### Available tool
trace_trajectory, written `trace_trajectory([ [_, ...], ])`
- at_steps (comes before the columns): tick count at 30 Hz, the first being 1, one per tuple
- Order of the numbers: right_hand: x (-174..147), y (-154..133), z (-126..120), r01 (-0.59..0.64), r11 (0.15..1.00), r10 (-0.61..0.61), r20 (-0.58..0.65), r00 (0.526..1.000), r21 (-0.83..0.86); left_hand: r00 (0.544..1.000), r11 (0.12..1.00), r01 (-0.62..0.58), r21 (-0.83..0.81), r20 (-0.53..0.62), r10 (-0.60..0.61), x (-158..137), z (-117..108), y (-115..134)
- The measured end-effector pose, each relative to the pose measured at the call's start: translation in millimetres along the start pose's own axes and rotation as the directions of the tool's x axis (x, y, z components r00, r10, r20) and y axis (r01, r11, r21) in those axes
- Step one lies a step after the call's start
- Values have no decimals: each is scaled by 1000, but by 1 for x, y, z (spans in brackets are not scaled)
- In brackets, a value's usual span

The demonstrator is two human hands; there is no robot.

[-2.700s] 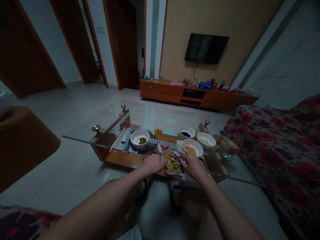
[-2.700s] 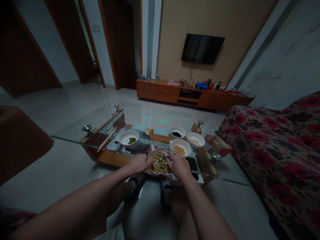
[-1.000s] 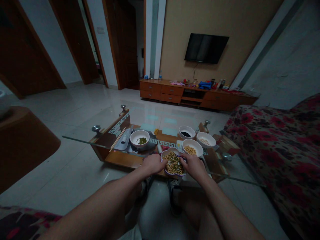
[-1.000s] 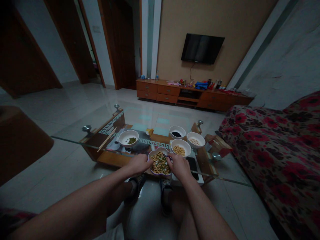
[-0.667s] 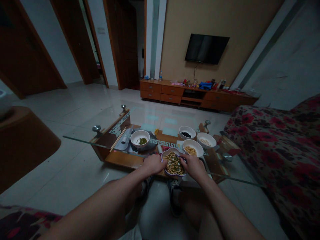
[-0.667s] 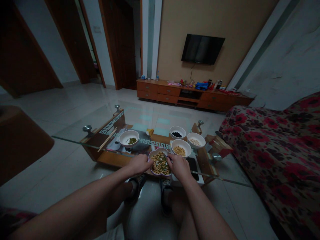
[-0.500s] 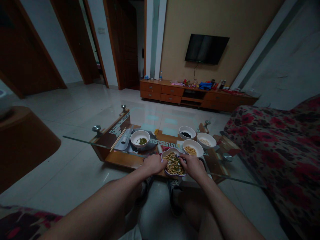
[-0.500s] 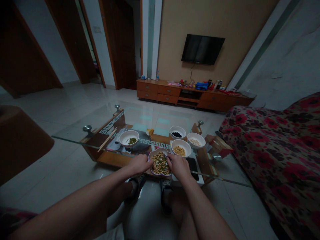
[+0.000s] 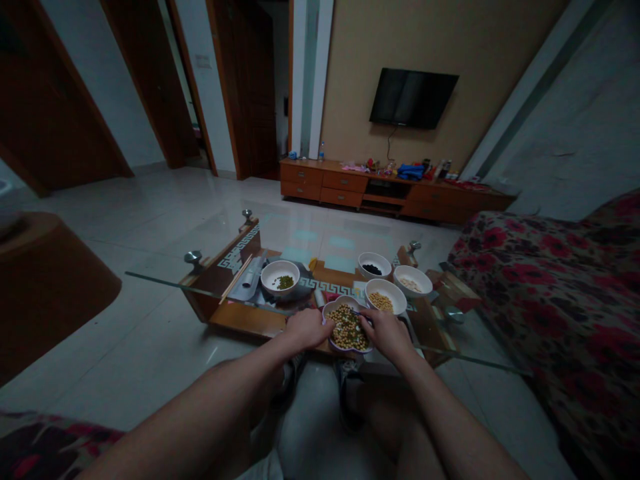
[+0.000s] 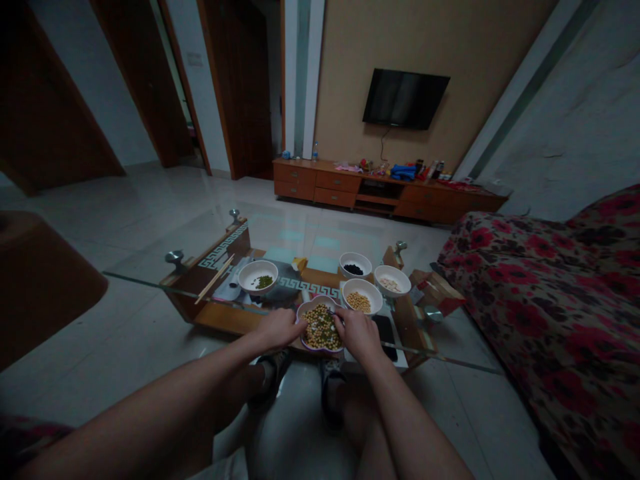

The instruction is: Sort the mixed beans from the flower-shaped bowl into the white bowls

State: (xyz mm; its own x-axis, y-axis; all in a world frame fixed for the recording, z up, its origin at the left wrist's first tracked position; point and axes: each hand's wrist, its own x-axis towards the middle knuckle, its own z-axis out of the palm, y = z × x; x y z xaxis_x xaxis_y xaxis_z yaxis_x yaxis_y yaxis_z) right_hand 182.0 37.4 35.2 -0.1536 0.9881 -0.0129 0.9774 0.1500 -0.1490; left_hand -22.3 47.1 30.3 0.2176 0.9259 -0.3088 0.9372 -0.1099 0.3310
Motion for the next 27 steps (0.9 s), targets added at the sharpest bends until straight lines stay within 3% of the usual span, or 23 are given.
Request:
trace_trajectory([
  [11, 0, 0, -1, 11, 1000, -11, -5, 1000, -13, 1000, 1000, -10, 13, -5, 10, 3, 3, -2],
  [17, -4, 0, -8, -12, 998, 16, -88, 996, 54, 1000, 1000, -8, 14, -1, 8, 3, 4, -4],
  [22, -8, 10, -15, -213, 972, 232, -289, 929, 97, 1000, 1000, -12, 7, -7, 12, 2, 2, -3],
  [25, -9, 14, -18, -379, 919, 393, -309, 866, 107, 1000, 1000, 1, 24, 14, -1, 2, 1, -2],
  [27, -9, 16, -18, -423, 899, 437, -311, 844, 115, 1000, 1000, 6, 28, 20, -6, 2, 1, -2],
])
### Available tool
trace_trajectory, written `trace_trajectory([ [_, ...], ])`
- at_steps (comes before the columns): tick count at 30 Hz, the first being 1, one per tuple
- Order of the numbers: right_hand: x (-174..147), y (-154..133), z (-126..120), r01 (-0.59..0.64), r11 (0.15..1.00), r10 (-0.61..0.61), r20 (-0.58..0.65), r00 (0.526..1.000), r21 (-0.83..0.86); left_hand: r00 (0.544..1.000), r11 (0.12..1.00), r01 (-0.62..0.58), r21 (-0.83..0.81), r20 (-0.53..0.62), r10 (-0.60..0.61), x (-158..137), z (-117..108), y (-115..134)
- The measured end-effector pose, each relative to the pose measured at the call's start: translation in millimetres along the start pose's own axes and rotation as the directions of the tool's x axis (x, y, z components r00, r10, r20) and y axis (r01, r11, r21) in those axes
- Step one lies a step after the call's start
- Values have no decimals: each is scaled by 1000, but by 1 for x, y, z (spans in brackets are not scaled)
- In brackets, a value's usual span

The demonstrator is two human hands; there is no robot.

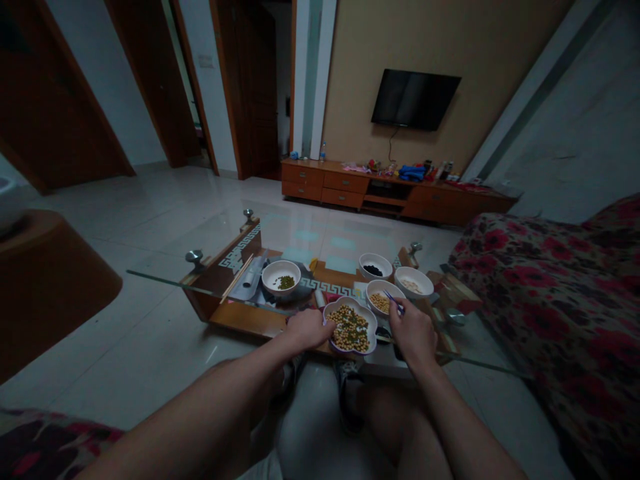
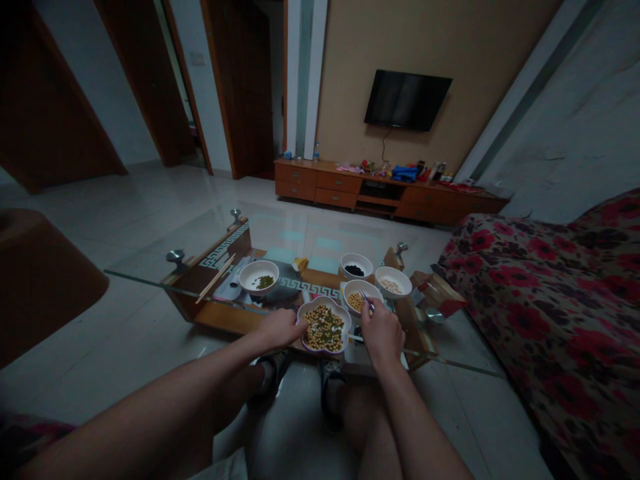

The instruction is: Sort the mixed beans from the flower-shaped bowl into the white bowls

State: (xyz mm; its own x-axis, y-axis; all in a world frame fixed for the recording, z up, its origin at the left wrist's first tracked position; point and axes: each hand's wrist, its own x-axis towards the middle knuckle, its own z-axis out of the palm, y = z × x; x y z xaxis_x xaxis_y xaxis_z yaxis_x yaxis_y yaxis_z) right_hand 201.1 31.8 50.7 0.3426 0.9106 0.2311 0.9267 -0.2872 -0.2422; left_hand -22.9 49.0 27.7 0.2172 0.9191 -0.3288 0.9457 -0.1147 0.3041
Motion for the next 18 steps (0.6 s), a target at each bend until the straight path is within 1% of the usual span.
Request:
trace_trajectory([
  [3, 0, -1, 1, 6, 1000, -6, 3, 1000, 18, 1000, 1000, -7, -4, -3, 7, 1, 2, -1],
  [6, 0, -4, 4, 88, 995, -91, 58, 994, 55, 1000, 1000, -9, -2, -10, 9, 3, 4, -2],
  [8, -1, -7, 6, 186, 978, -197, 124, 973, 96, 1000, 1000, -8, -4, -19, 8, 4, 5, -3],
  [11, -4, -11, 9, 304, 942, -330, 222, 918, 145, 1000, 1000, -11, -9, -26, 11, 4, 5, -2],
  [14, -6, -15, 12, 356, 923, -384, 278, 880, 146, 999, 1000, -22, -11, -27, 21, 3, 4, -1],
  [18, -7, -17, 18, 413, 903, -429, 289, 856, 116, 999, 1000, -15, -12, -29, 15, 2, 4, -1],
])
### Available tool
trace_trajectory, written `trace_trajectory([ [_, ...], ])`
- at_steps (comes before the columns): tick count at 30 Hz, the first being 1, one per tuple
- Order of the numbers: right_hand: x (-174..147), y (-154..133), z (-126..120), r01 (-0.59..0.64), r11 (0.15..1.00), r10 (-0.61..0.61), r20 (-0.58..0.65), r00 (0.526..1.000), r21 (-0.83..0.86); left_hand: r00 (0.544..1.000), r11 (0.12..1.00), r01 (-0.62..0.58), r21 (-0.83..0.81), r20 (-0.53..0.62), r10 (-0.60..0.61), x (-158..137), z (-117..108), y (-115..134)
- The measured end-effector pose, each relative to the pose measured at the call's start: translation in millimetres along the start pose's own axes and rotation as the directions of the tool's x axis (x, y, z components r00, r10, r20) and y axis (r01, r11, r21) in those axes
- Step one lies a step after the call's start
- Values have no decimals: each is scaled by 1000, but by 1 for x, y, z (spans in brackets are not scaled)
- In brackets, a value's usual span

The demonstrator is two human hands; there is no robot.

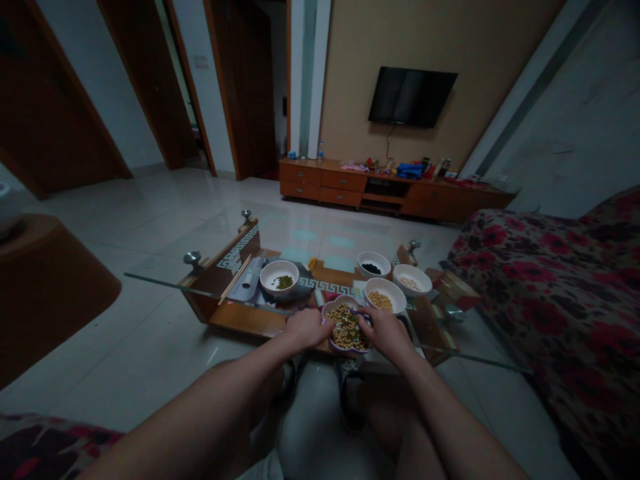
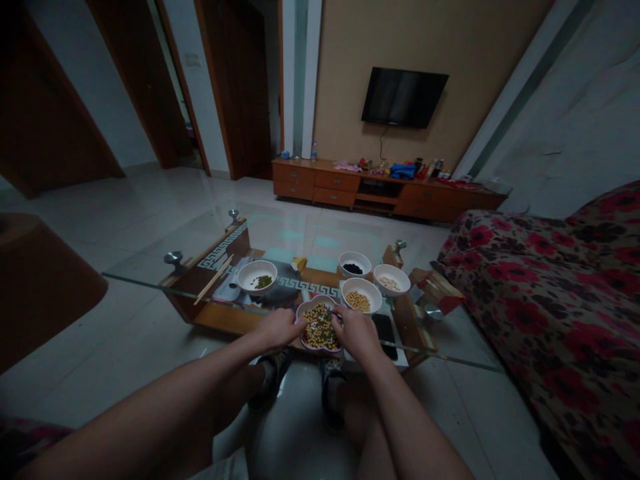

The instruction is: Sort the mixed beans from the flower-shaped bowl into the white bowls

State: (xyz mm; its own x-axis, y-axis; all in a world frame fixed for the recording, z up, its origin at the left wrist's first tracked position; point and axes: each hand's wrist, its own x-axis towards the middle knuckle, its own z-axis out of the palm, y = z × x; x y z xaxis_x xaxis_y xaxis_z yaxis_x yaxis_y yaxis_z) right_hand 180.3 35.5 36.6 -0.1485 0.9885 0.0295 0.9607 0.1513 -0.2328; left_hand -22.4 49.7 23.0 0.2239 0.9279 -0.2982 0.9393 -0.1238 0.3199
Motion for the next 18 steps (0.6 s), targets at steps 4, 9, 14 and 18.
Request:
trace_trajectory([
  [4, 1, 0, 3, 13, 999, -11, 37, 999, -45, 1000, 1000, -7, -1, -9, 7, 1, 2, -1],
  [9, 2, -1, 3, 12, 998, -8, 68, 998, -68, 1000, 1000, -15, -5, 1, 15, 1, 0, 0],
  [14, 2, -1, 4, 22, 997, -17, 68, 998, -73, 1000, 1000, 1, -2, 21, -1, -1, -2, 1],
  [18, 2, 0, 4, 29, 997, -24, 69, 997, -74, 1000, 1000, -1, -11, 16, 1, -2, -3, 2],
])
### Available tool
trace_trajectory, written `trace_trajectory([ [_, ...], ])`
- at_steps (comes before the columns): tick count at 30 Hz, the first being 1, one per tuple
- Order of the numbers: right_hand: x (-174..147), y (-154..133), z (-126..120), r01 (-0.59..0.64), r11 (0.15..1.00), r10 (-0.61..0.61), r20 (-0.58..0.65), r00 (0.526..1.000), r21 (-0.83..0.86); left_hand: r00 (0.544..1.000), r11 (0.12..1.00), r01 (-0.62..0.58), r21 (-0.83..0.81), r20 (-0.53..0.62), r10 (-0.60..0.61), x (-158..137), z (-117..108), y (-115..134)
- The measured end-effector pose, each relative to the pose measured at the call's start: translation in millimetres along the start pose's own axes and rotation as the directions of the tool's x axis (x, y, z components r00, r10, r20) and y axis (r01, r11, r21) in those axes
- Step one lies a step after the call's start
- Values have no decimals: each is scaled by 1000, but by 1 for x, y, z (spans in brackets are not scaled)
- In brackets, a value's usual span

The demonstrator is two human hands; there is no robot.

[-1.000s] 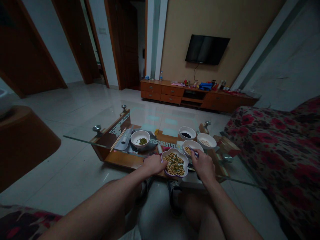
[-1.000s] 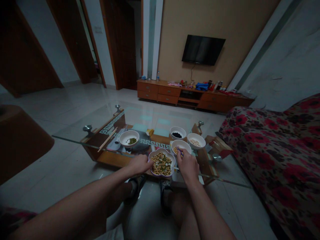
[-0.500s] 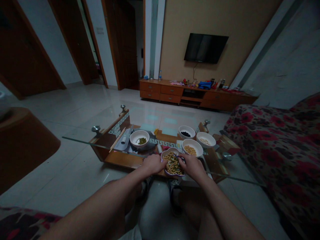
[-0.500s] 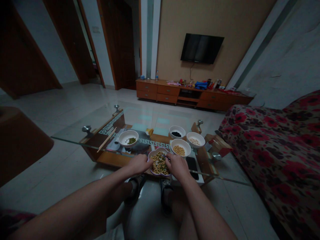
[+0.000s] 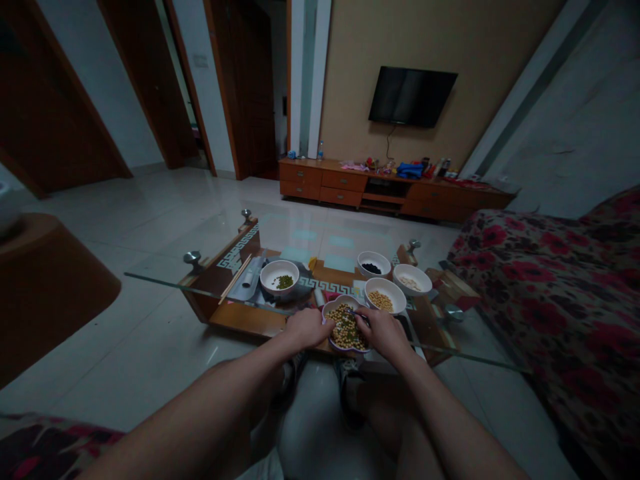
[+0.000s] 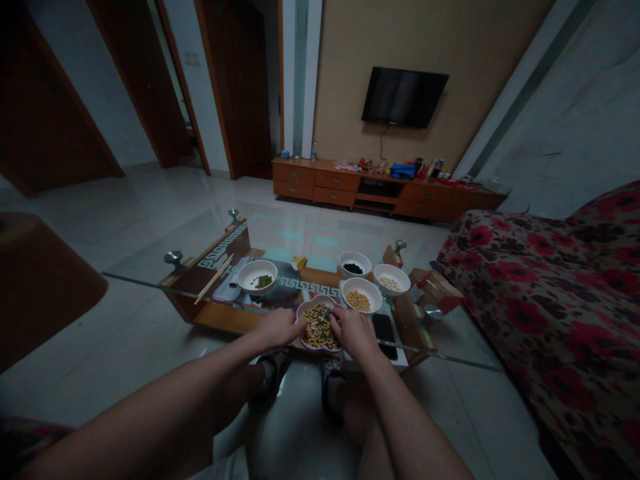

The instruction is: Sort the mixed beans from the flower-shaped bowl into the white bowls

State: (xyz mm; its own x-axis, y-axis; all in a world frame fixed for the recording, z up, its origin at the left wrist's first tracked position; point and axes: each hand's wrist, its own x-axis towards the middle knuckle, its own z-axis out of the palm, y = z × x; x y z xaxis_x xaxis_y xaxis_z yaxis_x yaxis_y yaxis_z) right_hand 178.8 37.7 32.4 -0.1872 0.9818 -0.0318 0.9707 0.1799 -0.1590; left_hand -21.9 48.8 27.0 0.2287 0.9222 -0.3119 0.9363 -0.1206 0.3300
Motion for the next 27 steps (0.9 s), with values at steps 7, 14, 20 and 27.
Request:
trace_trajectory([
  [7, 0, 0, -1, 0, 1000, 0, -3, 1000, 21, 1000, 1000, 0, 0, -4, 0, 0, 0, 0],
  [14, -4, 4, -12, -63, 995, 78, -193, 978, 83, 1000, 1000, -6, 6, -8, 6, 0, 1, -1],
  [20, -10, 9, -22, -408, 907, 419, -322, 849, 105, 1000, 1000, 0, 24, 6, 0, 4, 5, -3],
  [27, -9, 7, -21, -427, 897, 440, -329, 836, 115, 1000, 999, -30, 27, 3, 30, 3, 5, -5],
])
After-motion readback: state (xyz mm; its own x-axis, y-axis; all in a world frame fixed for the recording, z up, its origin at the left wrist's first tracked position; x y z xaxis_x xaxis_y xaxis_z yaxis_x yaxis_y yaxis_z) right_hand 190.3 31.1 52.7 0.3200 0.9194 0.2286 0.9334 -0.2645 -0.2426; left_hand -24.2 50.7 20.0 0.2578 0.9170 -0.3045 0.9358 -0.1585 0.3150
